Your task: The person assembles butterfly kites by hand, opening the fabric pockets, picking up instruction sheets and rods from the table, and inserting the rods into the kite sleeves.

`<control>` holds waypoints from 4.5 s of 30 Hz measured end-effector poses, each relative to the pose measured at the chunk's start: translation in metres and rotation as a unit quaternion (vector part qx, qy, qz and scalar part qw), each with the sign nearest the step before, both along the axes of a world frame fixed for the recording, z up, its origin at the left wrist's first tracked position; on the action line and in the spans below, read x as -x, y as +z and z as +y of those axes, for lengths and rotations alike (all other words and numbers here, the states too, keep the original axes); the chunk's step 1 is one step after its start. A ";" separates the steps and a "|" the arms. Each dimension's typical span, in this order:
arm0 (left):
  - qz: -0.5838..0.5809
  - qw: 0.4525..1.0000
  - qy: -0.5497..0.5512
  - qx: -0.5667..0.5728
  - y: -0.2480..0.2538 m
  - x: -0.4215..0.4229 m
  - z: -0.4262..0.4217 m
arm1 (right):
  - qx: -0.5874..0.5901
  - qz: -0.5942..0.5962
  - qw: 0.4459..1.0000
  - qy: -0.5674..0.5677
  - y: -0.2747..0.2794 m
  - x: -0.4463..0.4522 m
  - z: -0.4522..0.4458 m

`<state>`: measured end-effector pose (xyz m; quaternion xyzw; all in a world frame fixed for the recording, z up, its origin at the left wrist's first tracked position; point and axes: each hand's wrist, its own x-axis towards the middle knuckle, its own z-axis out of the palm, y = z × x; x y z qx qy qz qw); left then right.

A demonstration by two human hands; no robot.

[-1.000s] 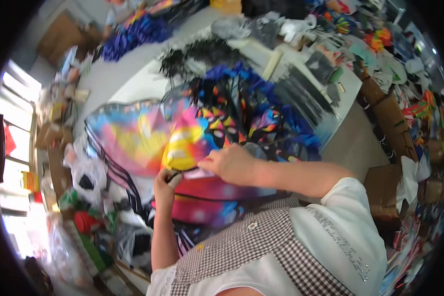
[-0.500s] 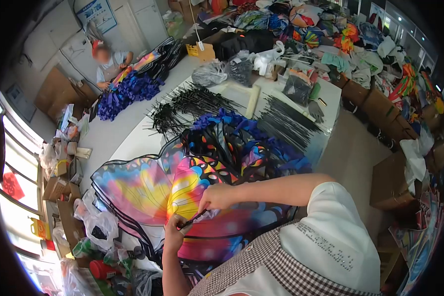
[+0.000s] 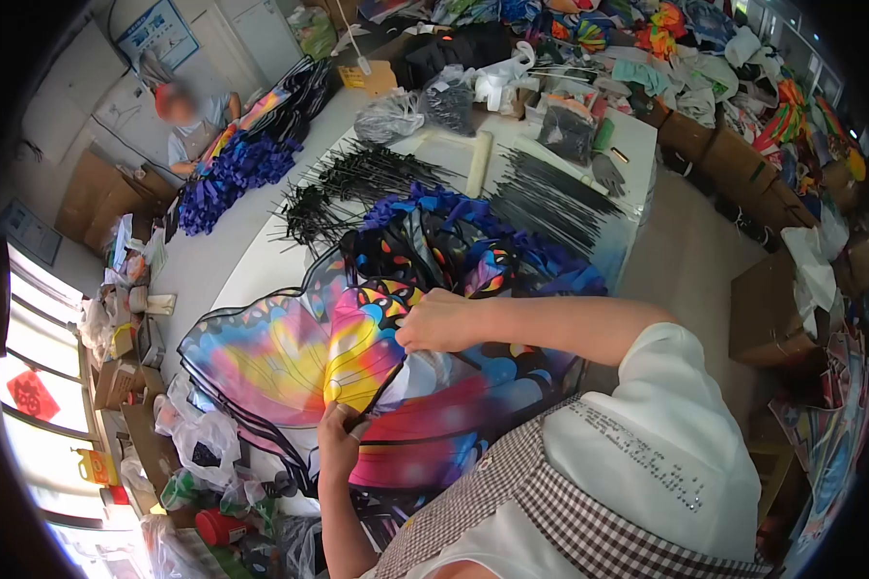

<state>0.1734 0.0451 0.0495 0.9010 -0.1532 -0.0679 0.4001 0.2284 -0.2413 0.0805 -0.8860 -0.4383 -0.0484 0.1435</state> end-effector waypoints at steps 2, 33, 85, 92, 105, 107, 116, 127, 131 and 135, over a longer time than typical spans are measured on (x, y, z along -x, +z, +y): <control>0.004 1.000 -0.024 -0.004 -0.008 0.004 -0.010 | 0.002 0.108 0.994 -0.011 0.008 0.007 -0.016; -0.219 0.950 -0.209 0.075 0.047 -0.027 -0.163 | -0.427 0.221 0.848 -0.224 0.032 0.011 -0.046; -0.148 0.984 0.058 -0.081 -0.058 0.022 0.036 | -0.049 0.008 0.999 -0.019 -0.023 0.017 0.018; -0.120 0.989 0.059 -0.066 -0.075 0.018 0.049 | -0.046 0.051 0.997 -0.022 -0.008 0.012 0.019; -0.090 0.992 0.047 -0.074 -0.064 0.003 0.061 | -0.013 0.026 0.999 -0.017 -0.004 -0.013 0.030; -0.078 0.994 0.046 -0.065 -0.068 0.002 0.059 | 0.003 0.034 0.999 -0.014 -0.002 -0.018 0.033; -0.113 0.992 0.032 -0.049 -0.079 0.000 0.039 | 0.033 0.057 0.998 0.012 -0.032 -0.023 0.060; -0.064 0.993 0.054 0.089 -0.061 -0.009 0.048 | -0.018 -0.031 0.999 0.039 -0.003 -0.043 0.037; 0.020 0.999 0.034 -0.032 -0.022 -0.035 0.010 | -0.058 -0.167 0.982 0.069 0.030 -0.037 0.069; -0.148 0.927 0.321 0.130 -0.030 -0.112 0.104 | -0.210 -0.209 0.952 0.075 0.046 0.005 0.063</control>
